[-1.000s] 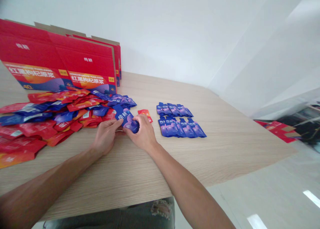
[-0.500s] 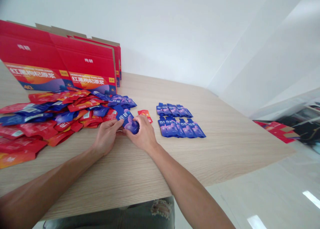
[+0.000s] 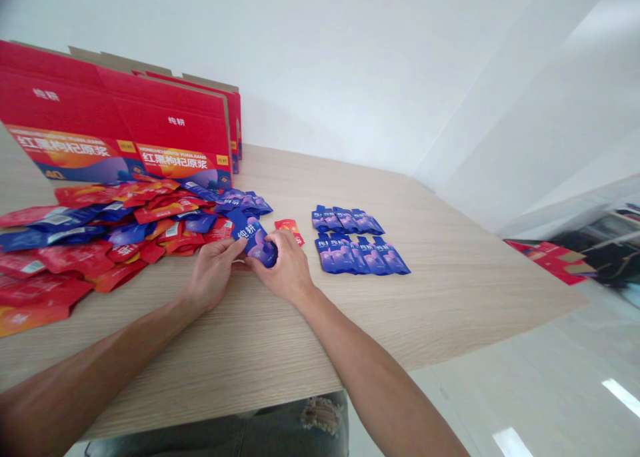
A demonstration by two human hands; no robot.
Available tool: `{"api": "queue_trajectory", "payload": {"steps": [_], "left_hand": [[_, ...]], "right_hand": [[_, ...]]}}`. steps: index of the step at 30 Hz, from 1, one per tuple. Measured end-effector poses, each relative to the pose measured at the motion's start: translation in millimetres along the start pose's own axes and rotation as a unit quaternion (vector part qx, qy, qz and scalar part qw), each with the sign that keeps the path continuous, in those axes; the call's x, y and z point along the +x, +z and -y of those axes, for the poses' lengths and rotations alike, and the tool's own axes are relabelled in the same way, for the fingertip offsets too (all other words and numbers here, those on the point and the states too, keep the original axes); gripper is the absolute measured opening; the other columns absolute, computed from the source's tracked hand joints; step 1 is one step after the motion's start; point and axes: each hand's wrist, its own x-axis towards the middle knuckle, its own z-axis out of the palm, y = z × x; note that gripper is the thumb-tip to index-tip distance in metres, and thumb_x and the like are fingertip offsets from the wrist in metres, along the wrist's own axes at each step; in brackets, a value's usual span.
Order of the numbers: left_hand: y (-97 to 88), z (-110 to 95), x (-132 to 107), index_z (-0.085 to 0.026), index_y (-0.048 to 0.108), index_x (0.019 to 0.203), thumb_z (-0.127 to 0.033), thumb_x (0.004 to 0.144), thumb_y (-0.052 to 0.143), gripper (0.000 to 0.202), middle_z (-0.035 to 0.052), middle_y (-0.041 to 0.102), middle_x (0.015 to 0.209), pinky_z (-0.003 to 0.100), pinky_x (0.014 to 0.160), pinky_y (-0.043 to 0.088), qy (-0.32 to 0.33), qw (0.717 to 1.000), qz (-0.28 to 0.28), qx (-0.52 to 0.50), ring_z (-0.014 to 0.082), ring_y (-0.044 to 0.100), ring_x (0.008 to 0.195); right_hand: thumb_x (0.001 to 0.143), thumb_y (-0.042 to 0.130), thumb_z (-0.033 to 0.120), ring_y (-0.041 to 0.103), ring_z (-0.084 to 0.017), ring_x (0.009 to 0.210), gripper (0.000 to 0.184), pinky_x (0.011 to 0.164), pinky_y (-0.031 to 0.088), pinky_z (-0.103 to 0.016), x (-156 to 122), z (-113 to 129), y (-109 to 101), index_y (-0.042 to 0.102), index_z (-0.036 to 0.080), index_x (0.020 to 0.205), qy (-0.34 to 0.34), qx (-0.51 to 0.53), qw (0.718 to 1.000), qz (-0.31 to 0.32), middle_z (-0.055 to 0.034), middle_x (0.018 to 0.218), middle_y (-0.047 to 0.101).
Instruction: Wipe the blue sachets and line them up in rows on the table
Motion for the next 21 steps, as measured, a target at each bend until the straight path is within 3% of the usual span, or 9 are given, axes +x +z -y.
{"api": "queue_trajectory", "payload": {"steps": [6, 9, 12, 14, 17, 21], "left_hand": [[-0.8, -0.6, -1.4, -0.018, 0.069, 0.07, -0.052, 0.077, 0.078, 0.036, 0.0042, 0.071, 0.072, 0.029, 0.059, 0.057, -0.004, 0.999, 0.05, 0.004, 0.0178, 0.067, 0.063], [-0.2, -2.7, -3.8, -0.014, 0.077, 0.091, -0.056, 0.077, 0.078, 0.045, 0.0081, 0.077, 0.087, 0.03, 0.061, 0.057, -0.007, 0.998, 0.068, 0.01, 0.0176, 0.069, 0.066], [1.2, -2.8, -5.7, -0.012, 0.078, 0.103, -0.052, 0.076, 0.077, 0.048, 0.008, 0.077, 0.091, 0.03, 0.06, 0.057, -0.003, 0.997, 0.072, 0.026, 0.0157, 0.068, 0.065], [2.8, -1.8, -5.9, -0.012, 0.078, 0.103, -0.047, 0.076, 0.075, 0.044, 0.0072, 0.077, 0.09, 0.029, 0.06, 0.057, 0.003, 0.996, 0.078, 0.041, 0.015, 0.068, 0.065], [5.6, 0.4, -4.8, -0.012, 0.078, 0.103, -0.043, 0.077, 0.072, 0.041, 0.0064, 0.077, 0.09, 0.028, 0.059, 0.056, 0.012, 0.994, 0.087, 0.069, 0.0141, 0.068, 0.064], [7.5, 3.1, -3.3, -0.014, 0.078, 0.103, -0.04, 0.077, 0.07, 0.037, 0.0056, 0.077, 0.088, 0.027, 0.058, 0.055, 0.027, 0.991, 0.097, 0.091, 0.0134, 0.067, 0.062]], "right_hand": [[0.085, 0.078, 0.04, 0.07, -0.027, 0.11, 0.029, 0.096, 0.058, -0.041, 8.3, 0.5, -16.8, 0.065, 0.024, 0.105, -0.037, -0.041, 0.998, -0.02, -0.0109, 0.113, 0.073], [0.085, 0.077, 0.039, 0.07, -0.028, 0.107, 0.024, 0.098, 0.057, -0.043, 15.8, -4.6, -49.7, 0.067, 0.024, 0.101, -0.027, -0.104, 0.993, -0.056, -0.0109, 0.111, 0.074], [0.085, 0.077, 0.044, 0.07, -0.028, 0.097, 0.026, 0.093, 0.057, -0.044, 17.1, -19.5, -97.2, 0.07, 0.023, 0.098, 0.04, -0.191, 0.977, -0.085, -0.0102, 0.106, 0.074], [0.084, 0.077, 0.048, 0.071, -0.029, 0.093, 0.029, 0.091, 0.056, -0.044, 12.3, -34.1, -130.1, 0.072, 0.022, 0.095, 0.101, -0.259, 0.957, -0.083, -0.0108, 0.102, 0.074], [0.085, 0.076, 0.049, 0.072, -0.031, 0.092, 0.03, 0.088, 0.055, -0.042, -0.8, -55.6, -169.6, 0.075, 0.02, 0.094, 0.196, -0.373, 0.905, -0.047, -0.013, 0.099, 0.075], [0.088, 0.074, 0.053, 0.074, -0.032, 0.093, 0.032, 0.08, 0.053, -0.039, -16.5, -71.4, -192.3, 0.077, 0.022, 0.094, 0.294, -0.445, 0.845, 0.03, -0.0138, 0.097, 0.078]]}}
